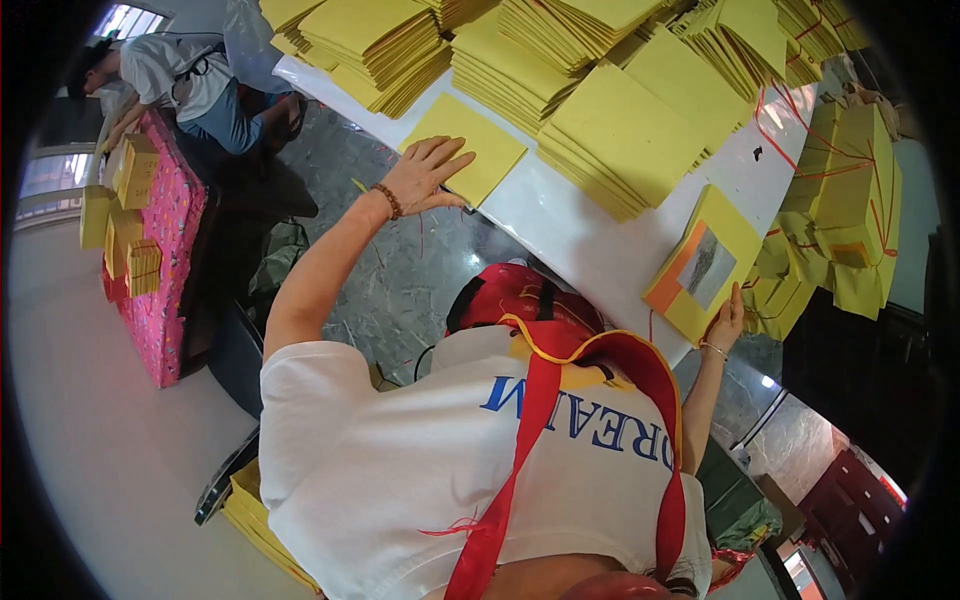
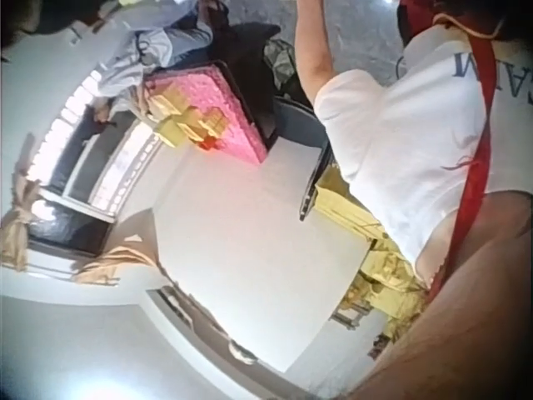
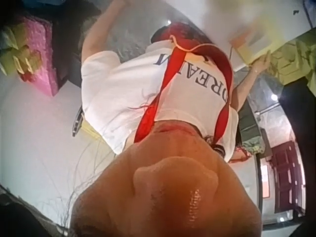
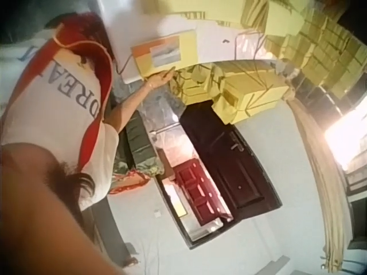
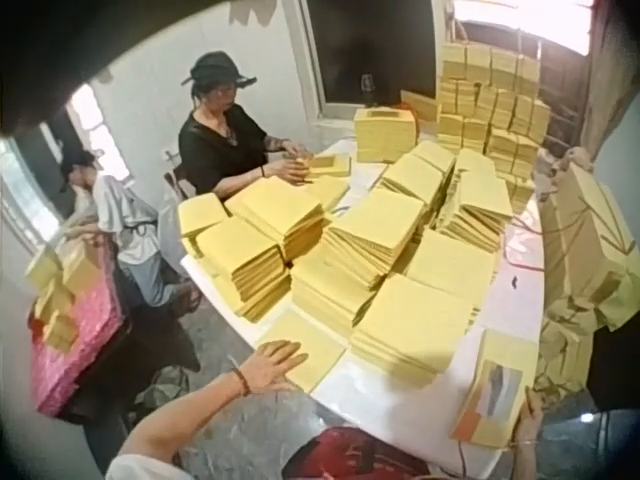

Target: Folding and stacking sheets of joss paper.

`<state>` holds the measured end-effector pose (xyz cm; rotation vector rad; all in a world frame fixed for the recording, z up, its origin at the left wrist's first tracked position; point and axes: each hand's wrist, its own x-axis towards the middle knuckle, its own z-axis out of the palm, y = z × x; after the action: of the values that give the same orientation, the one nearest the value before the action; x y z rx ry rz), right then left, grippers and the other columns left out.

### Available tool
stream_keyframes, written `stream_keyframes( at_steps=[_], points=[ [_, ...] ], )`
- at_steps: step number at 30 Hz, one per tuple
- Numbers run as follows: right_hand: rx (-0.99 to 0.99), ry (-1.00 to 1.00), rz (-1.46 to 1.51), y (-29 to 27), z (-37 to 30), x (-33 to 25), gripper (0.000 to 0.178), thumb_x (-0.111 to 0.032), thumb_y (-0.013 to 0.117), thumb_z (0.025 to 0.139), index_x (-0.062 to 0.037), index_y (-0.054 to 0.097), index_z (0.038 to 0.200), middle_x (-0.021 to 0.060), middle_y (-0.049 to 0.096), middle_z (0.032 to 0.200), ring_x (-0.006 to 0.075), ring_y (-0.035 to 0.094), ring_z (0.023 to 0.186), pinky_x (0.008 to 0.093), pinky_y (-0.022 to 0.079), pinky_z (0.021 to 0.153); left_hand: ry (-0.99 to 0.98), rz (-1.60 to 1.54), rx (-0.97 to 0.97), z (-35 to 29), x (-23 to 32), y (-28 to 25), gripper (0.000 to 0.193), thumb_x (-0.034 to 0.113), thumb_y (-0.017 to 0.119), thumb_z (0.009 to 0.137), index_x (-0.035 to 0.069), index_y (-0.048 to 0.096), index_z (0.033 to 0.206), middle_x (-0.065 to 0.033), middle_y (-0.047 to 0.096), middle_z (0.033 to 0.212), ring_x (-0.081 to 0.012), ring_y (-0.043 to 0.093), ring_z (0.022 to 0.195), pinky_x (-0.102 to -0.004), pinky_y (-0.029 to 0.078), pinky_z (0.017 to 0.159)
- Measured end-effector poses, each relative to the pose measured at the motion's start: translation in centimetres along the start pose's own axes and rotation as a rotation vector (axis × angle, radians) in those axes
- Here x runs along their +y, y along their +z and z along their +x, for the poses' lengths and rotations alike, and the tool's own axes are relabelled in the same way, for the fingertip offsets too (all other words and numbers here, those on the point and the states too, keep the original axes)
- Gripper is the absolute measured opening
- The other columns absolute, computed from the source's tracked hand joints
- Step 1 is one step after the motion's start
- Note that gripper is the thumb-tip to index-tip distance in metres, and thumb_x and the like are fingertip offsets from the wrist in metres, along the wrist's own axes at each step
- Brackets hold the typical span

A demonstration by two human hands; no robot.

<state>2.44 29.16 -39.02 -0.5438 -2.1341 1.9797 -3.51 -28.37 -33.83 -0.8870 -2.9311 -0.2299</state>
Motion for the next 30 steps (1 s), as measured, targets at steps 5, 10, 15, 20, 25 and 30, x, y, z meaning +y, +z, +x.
stream_keyframes(
  at_steps=[5, 10, 15, 20, 25, 30],
  points=[
    [0.013, 0.002, 0.031, 0.2, 0.3, 0.7, 0.036, -0.005, 0.040, 0.093, -0.0006, 0.044, 0.128, 0.0106, 0.042, 0.131, 0.0180, 0.045, 0.115, 0.0285, 0.036, 0.096, -0.130, 0.077, 0.098, -0.6, 1.3, 1.6, 0.055, 0.047, 0.047, 0.086, 0.016, 0.041, 0.131, -0.0102, 0.037, 0.135, -0.0288, 0.031, 0.125, -0.0428, 0.026, 0.102],
    [-0.013, -0.108, -0.100, -1.7, 1.1, 2.9, 0.035, -0.006, 0.041, 0.092, -0.0013, 0.048, 0.125, 0.0104, 0.044, 0.129, 0.0178, 0.045, 0.114, 0.0290, 0.035, 0.096, -0.214, -0.179, -0.088, 1.4, -0.2, 0.1, 0.042, 0.043, 0.047, 0.087, 0.016, 0.053, 0.119, -0.0096, 0.047, 0.123, -0.0283, 0.041, 0.114, -0.0425, 0.033, 0.094],
    [-0.002, -0.137, -0.236, -1.7, 1.0, 2.4, 0.034, -0.008, 0.041, 0.091, -0.0030, 0.050, 0.124, 0.0110, 0.046, 0.126, 0.0197, 0.045, 0.114, 0.0299, 0.035, 0.096, -0.582, -0.053, 0.258, 4.6, 2.2, 2.9, 0.052, 0.050, 0.057, 0.077, 0.015, 0.055, 0.116, -0.0093, 0.050, 0.115, -0.0289, 0.043, 0.108, -0.0462, 0.032, 0.089],
    [0.077, -0.174, -0.364, -0.2, 0.0, 0.7, 0.034, -0.003, 0.043, 0.088, -0.0027, 0.052, 0.121, 0.0127, 0.048, 0.124, 0.0227, 0.045, 0.116, 0.0317, 0.034, 0.098, -0.557, 0.181, 0.319, 4.7, 1.9, 5.6, 0.054, 0.050, 0.057, 0.077, 0.014, 0.052, 0.117, -0.0094, 0.047, 0.122, -0.0298, 0.041, 0.112, -0.0489, 0.032, 0.089],
    [0.061, -0.277, -0.425, -0.2, 0.4, 1.3, 0.036, -0.001, 0.044, 0.086, -0.0098, 0.056, 0.119, 0.0152, 0.050, 0.121, 0.0254, 0.046, 0.116, 0.0327, 0.035, 0.097, -0.600, 0.101, 0.267, 4.3, 1.6, 4.8, 0.053, 0.048, 0.057, 0.080, 0.014, 0.050, 0.120, -0.0090, 0.044, 0.125, -0.0299, 0.037, 0.118, -0.0480, 0.027, 0.096],
    [0.086, -0.212, -0.431, 0.0, 0.1, 0.4, 0.037, -0.003, 0.044, 0.086, -0.0124, 0.056, 0.120, 0.0169, 0.048, 0.123, 0.0277, 0.045, 0.116, 0.0335, 0.036, 0.097, -0.539, 0.007, 0.451, 5.3, 2.8, 1.6, 0.036, 0.034, 0.055, 0.085, 0.010, 0.056, 0.113, -0.0123, 0.051, 0.116, -0.0309, 0.045, 0.109, -0.0437, 0.035, 0.091]
  ],
)
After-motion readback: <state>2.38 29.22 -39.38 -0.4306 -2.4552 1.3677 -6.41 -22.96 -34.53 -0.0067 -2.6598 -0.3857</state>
